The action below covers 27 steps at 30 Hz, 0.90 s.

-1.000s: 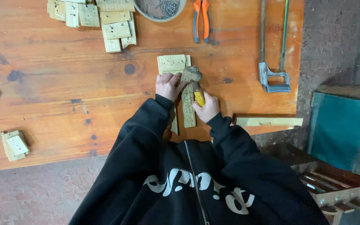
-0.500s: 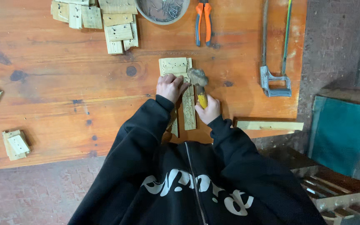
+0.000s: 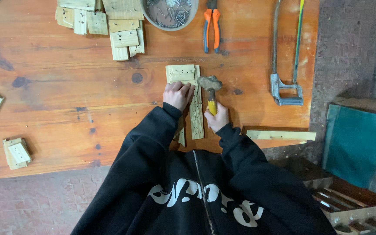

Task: The person assembles small wooden blocks into a rectangular frame on a workbench. They align the pieces, insert nails from a bowl, and hammer them into place using a hammer. The process is repeated to secure multiple joints.

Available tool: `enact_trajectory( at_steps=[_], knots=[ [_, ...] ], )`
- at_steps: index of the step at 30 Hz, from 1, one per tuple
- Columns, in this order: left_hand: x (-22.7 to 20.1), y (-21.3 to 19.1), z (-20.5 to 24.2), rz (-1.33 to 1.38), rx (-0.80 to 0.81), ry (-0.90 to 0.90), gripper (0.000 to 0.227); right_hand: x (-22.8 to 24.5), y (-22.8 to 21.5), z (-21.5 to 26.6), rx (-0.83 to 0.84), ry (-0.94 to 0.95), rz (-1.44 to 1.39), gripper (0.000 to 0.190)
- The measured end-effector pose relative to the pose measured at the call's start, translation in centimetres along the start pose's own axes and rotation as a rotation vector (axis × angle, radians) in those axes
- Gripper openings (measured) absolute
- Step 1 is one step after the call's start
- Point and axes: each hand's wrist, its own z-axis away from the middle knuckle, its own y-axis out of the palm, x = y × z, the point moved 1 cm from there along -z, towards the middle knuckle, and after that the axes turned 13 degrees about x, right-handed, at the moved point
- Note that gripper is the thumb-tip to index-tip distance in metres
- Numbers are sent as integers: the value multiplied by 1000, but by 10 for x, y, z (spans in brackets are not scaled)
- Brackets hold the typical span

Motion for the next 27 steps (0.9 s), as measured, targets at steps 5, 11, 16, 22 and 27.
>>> enact_trajectory(
  at_steps=[5,11,16,22,27],
  knots=[
    [-4,-3,-7,-115,-143,111,10,-2,-2,-2,5,61,-56,7],
    [-17,-24,-12,-128,-141,149,19,6,-4,-2,48,65,-61,6],
    [-13,-13,-12,-169,-167,126,15,4,-2,-2,46,62,-24,6],
    [-12,-13,-17,-135,-169,109,12,9,-7,-4,47,46,-7,6],
    [-12,-20,-14,-131,-159,111,12,16,-10,-4,61,0,22,7]
  ],
)
